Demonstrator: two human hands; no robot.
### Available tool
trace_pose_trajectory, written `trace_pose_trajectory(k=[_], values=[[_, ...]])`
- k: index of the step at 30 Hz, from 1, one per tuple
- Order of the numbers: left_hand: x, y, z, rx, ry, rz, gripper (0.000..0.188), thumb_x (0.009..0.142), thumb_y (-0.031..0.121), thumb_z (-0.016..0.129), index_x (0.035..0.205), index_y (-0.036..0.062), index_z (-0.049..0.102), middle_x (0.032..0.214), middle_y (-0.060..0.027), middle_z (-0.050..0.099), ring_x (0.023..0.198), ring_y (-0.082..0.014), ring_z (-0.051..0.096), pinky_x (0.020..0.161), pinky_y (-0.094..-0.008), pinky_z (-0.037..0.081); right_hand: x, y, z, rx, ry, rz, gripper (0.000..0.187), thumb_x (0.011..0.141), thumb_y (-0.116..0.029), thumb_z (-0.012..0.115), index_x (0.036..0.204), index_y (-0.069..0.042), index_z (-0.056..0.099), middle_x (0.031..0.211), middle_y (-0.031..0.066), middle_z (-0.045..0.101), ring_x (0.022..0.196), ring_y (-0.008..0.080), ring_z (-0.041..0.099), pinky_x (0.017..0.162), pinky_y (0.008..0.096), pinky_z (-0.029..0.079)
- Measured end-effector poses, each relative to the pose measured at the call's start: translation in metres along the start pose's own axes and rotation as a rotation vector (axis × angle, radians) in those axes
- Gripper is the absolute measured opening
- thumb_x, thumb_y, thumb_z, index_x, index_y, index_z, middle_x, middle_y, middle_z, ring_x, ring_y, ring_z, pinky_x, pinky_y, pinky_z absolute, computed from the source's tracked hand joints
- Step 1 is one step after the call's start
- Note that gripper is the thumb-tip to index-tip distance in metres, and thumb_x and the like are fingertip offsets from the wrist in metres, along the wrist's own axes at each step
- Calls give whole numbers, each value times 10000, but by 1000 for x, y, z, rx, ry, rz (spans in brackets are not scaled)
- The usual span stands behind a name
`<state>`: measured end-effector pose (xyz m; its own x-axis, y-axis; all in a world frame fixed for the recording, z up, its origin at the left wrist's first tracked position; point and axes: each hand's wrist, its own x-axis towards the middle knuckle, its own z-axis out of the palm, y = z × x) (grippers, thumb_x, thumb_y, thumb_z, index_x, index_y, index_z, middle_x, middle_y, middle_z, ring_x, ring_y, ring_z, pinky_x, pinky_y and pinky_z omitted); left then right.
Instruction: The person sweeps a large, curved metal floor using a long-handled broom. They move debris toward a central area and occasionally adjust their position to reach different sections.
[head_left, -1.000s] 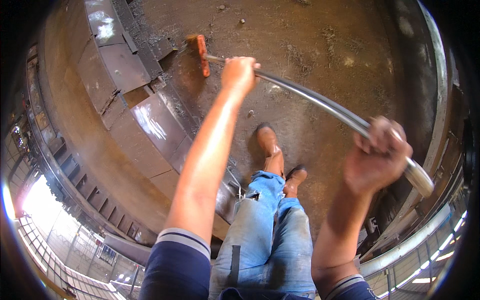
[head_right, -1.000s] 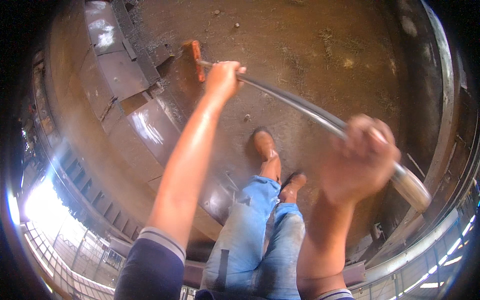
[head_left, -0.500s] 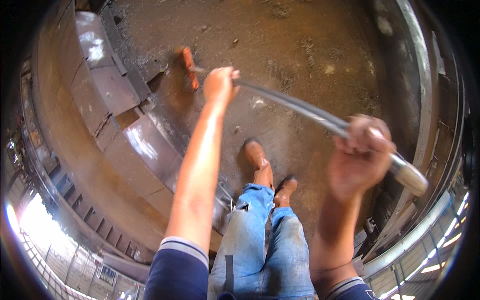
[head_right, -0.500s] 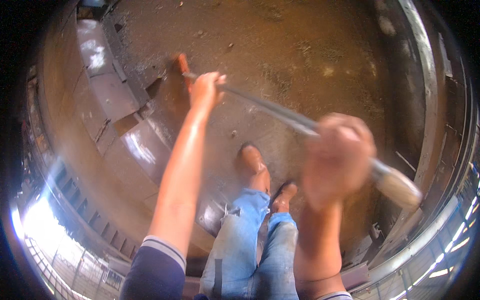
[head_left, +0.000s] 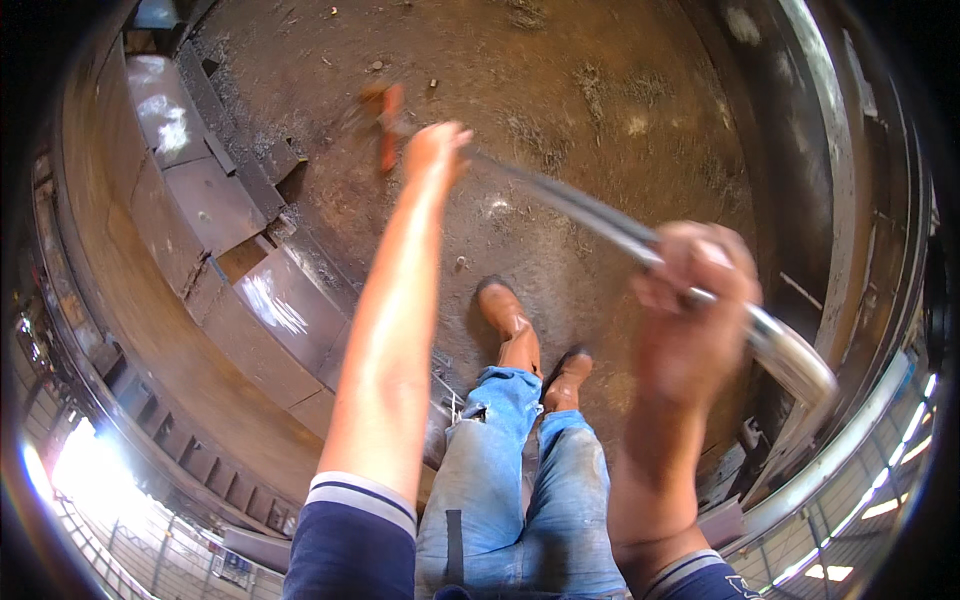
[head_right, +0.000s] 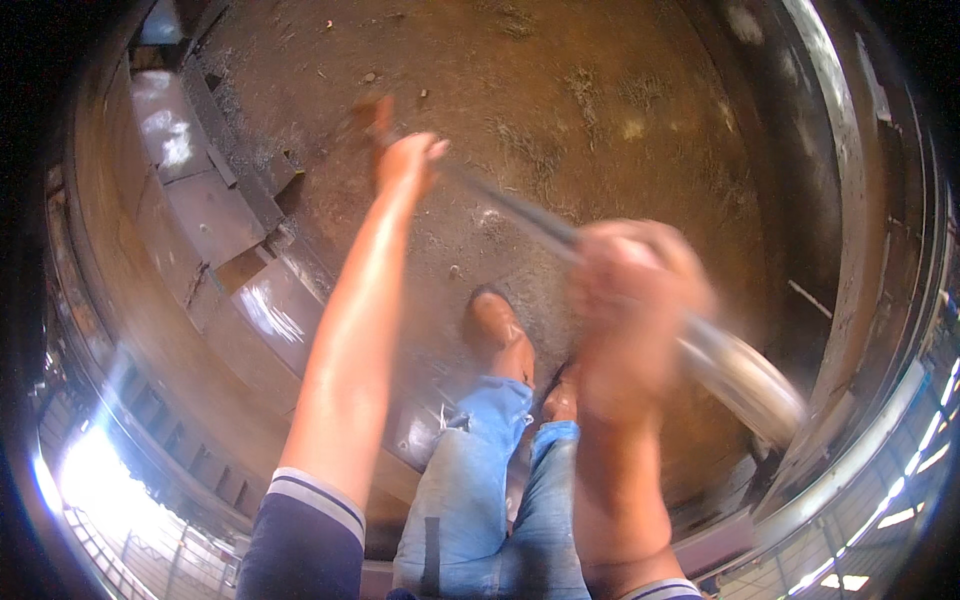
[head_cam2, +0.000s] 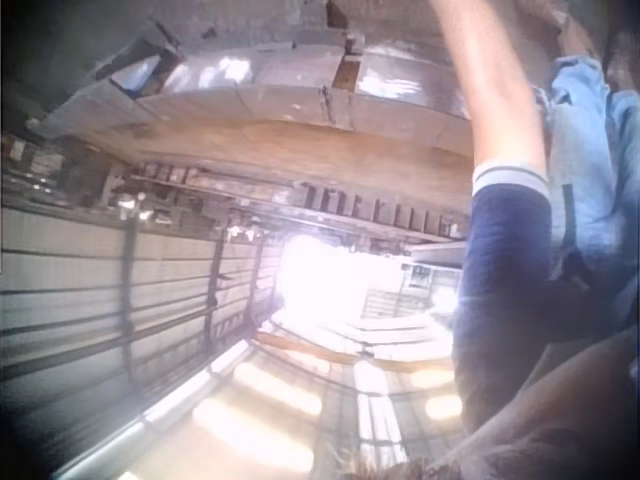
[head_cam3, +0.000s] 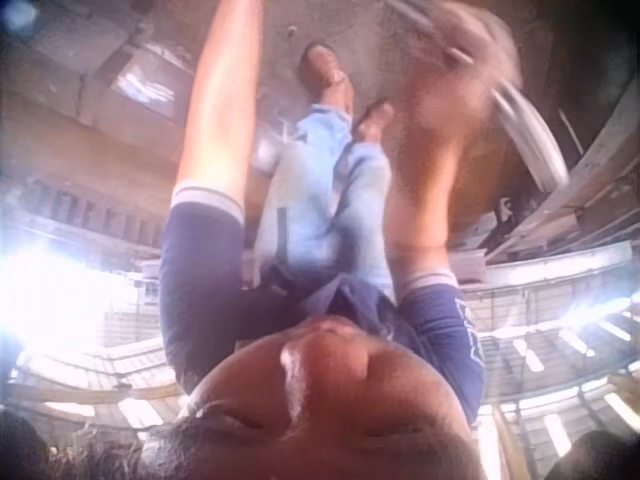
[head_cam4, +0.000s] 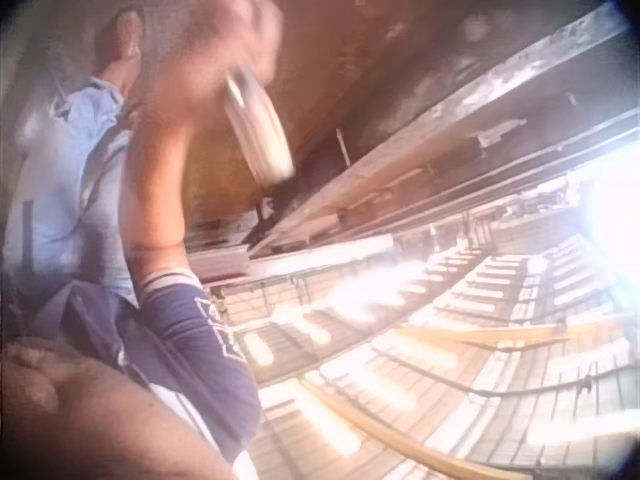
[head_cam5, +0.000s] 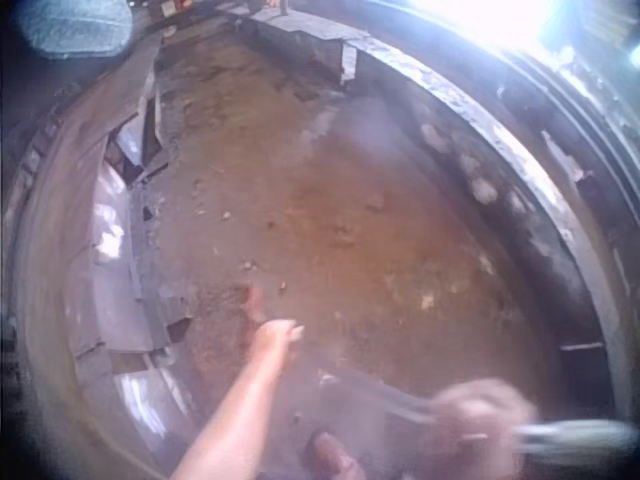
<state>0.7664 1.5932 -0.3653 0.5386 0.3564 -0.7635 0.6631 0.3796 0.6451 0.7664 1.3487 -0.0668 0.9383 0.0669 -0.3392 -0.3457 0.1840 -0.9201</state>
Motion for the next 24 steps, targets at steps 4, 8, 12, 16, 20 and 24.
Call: trace_pose_trajectory(k=[4,8,12,16,20,24], values=[[-41,90,144,1068,-78,889,194,851,345,812,920,176,746,958,-45,755,919,-222,733,886,-395,567,0,-93,-56,-11,-203,-363,251,1011,-248,479,966,-15,558,870,69,529,654,102,447,575,237,413],[-143,118,214,561,-53,1287,385,858,389,769,678,92,604,719,-103,646,761,-314,676,723,-446,542,28,-184,-145,-64,-200,-319,213,989,-209,532,873,-34,565,791,62,484,628,153,382,655,311,422],[-228,106,224,286,-5,1168,473,890,336,738,573,54,529,577,-116,569,540,-337,552,527,-435,429,-2,-190,-115,73,-152,-497,240,993,-189,532,1054,26,618,1011,141,603,684,168,478,745,350,465],[-282,58,208,147,-156,884,501,914,279,735,554,39,482,529,-100,491,458,-213,472,481,-385,365,-38,-121,-84,-197,115,-455,295,1019,-155,495,1215,32,611,1188,143,639,746,117,562,692,264,495],[-344,-17,212,-154,-515,412,410,960,228,712,645,85,493,581,24,454,558,-63,477,482,-351,372,-98,-13,-179,-905,-17,-85,383,875,-42,590,1252,23,621,1210,221,659,1031,334,641,914,400,510],[-402,-140,212,-416,-693,82,259,1005,230,651,808,69,602,829,-27,642,799,-84,595,722,-275,482,-206,109,-286,-1048,-120,31,436,843,-115,659,1263,-7,608,1136,253,674,1114,421,643,947,478,515]])
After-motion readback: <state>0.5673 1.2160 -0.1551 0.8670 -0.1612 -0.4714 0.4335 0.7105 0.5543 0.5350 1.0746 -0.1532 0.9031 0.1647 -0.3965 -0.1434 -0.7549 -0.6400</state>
